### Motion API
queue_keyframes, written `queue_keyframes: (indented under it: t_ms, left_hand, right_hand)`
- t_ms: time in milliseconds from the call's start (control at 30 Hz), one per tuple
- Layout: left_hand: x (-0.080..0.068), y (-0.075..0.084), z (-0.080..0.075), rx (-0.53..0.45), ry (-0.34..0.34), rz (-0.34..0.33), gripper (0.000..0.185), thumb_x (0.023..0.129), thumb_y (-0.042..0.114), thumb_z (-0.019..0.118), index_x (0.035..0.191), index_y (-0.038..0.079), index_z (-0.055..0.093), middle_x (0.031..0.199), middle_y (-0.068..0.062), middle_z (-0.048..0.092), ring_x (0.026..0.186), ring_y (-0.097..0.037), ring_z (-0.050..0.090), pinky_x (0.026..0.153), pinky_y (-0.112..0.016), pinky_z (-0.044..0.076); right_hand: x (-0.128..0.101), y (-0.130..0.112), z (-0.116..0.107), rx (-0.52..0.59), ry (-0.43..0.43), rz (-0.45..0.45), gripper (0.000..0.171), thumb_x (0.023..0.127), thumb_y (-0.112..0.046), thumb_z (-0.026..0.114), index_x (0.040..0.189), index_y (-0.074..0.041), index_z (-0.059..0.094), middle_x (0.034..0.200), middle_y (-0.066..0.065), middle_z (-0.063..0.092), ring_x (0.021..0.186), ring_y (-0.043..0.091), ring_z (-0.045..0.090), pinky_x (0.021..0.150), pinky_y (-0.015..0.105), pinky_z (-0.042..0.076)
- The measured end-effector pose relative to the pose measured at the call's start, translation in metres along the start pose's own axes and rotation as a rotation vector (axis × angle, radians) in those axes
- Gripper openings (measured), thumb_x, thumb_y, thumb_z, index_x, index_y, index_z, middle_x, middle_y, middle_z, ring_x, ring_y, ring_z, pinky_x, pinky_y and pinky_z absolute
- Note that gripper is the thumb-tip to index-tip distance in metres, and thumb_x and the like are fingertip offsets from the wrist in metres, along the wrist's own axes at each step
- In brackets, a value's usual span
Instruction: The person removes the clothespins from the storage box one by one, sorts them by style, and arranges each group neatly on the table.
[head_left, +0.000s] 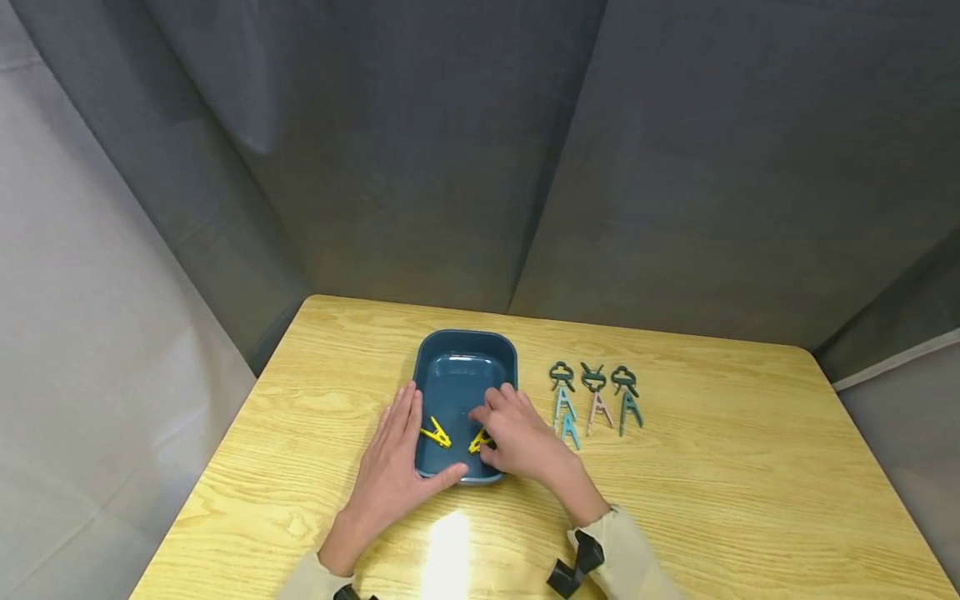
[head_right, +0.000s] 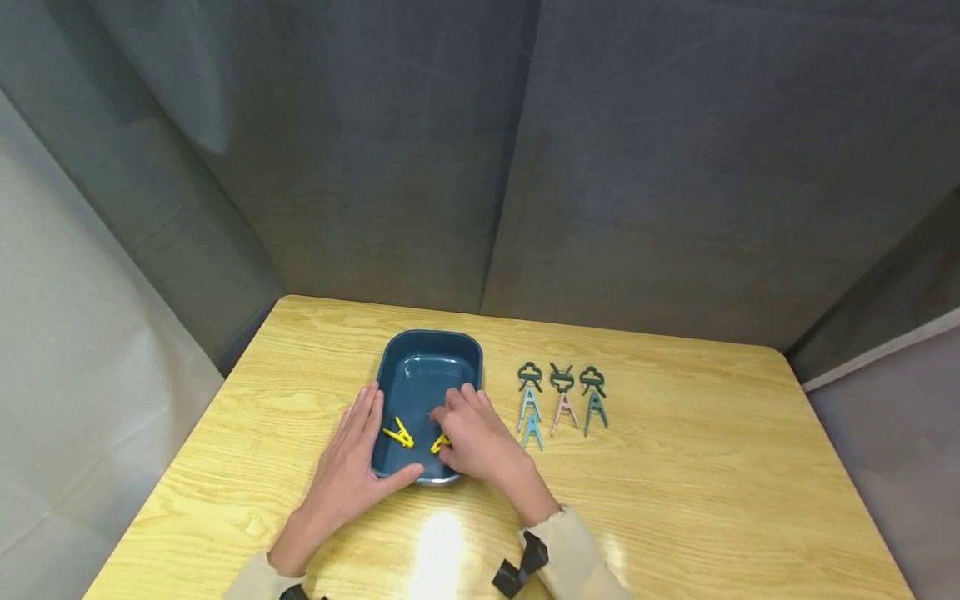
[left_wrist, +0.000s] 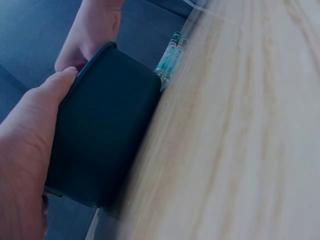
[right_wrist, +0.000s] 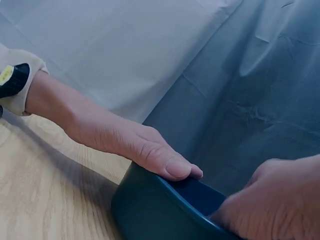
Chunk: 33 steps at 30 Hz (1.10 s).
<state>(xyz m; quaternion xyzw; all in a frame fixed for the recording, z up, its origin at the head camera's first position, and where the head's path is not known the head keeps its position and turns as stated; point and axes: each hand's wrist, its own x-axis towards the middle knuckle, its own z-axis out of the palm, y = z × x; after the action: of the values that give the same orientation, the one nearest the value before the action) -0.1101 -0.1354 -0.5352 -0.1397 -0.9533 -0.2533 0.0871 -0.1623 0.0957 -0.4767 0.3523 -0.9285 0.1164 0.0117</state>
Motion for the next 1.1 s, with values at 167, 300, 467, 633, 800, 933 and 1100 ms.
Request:
queue_keyframes:
  t_ms: [167, 300, 467, 633, 800, 933, 1100]
  left_hand:
    - [0.0, 0.0, 0.001, 0.006, 0.006, 0.0, 0.127, 0.082, 0.088, 0.058, 0.167, 0.005, 0.014, 0.176, -0.008, 0.007, 0.162, -0.019, 0.003, 0.132, -0.042, 0.011]
    - [-0.001, 0.001, 0.002, 0.003, -0.001, 0.0, 0.127, 0.082, 0.088, 0.058, 0.168, 0.006, 0.014, 0.177, -0.007, 0.005, 0.162, -0.019, 0.002, 0.132, -0.042, 0.01]
    - [-0.002, 0.002, 0.002, 0.007, 0.018, 0.01, 0.126, 0.082, 0.086, 0.061, 0.167, 0.004, 0.017, 0.176, -0.008, 0.007, 0.162, -0.023, 0.006, 0.131, -0.045, 0.014]
    - [-0.003, 0.001, 0.0, 0.014, 0.026, 0.01, 0.126, 0.082, 0.086, 0.06, 0.167, 0.004, 0.017, 0.176, -0.009, 0.008, 0.162, -0.023, 0.007, 0.131, -0.045, 0.014]
    - [-0.003, 0.001, -0.001, 0.012, 0.018, 0.012, 0.126, 0.082, 0.085, 0.061, 0.167, 0.004, 0.016, 0.177, -0.006, 0.003, 0.162, -0.022, 0.005, 0.132, -0.042, 0.01]
    - [-0.001, 0.001, -0.002, 0.01, 0.015, 0.022, 0.126, 0.083, 0.084, 0.061, 0.167, 0.005, 0.014, 0.177, -0.004, 0.001, 0.162, -0.023, 0.005, 0.132, -0.042, 0.01]
    - [0.001, 0.0, -0.001, 0.006, 0.014, 0.023, 0.126, 0.083, 0.085, 0.061, 0.167, 0.005, 0.013, 0.176, -0.008, 0.006, 0.162, -0.023, 0.005, 0.132, -0.041, 0.009]
  right_hand:
    - [0.008, -0.003, 0.001, -0.154, -0.059, 0.05, 0.034, 0.077, -0.028, 0.089, 0.103, -0.01, 0.077, 0.09, 0.001, 0.047, 0.086, 0.023, 0.034, 0.074, 0.034, 0.03]
    - [0.013, -0.004, 0.001, -0.208, -0.124, 0.105, 0.026, 0.072, -0.03, 0.091, 0.081, -0.014, 0.072, 0.092, 0.004, 0.05, 0.089, 0.025, 0.036, 0.076, 0.036, 0.031]
    - [0.016, -0.002, 0.004, -0.244, -0.14, 0.137, 0.033, 0.075, -0.034, 0.092, 0.067, -0.016, 0.065, 0.092, 0.004, 0.054, 0.09, 0.025, 0.038, 0.077, 0.036, 0.032]
    - [0.02, 0.0, 0.012, -0.245, -0.072, 0.105, 0.039, 0.08, -0.039, 0.088, 0.062, -0.015, 0.063, 0.088, 0.004, 0.056, 0.088, 0.025, 0.04, 0.074, 0.037, 0.033]
    - [0.025, 0.005, 0.024, -0.212, 0.0, 0.075, 0.043, 0.086, -0.042, 0.082, 0.059, -0.017, 0.062, 0.084, 0.001, 0.055, 0.087, 0.024, 0.04, 0.074, 0.038, 0.031]
    - [0.027, 0.007, 0.028, -0.206, 0.043, 0.084, 0.052, 0.087, -0.049, 0.079, 0.053, -0.019, 0.055, 0.078, -0.001, 0.054, 0.084, 0.023, 0.041, 0.074, 0.038, 0.031]
    - [0.027, 0.007, 0.03, -0.214, 0.073, 0.081, 0.059, 0.092, -0.054, 0.074, 0.05, -0.02, 0.051, 0.072, 0.0, 0.055, 0.08, 0.023, 0.045, 0.072, 0.038, 0.034]
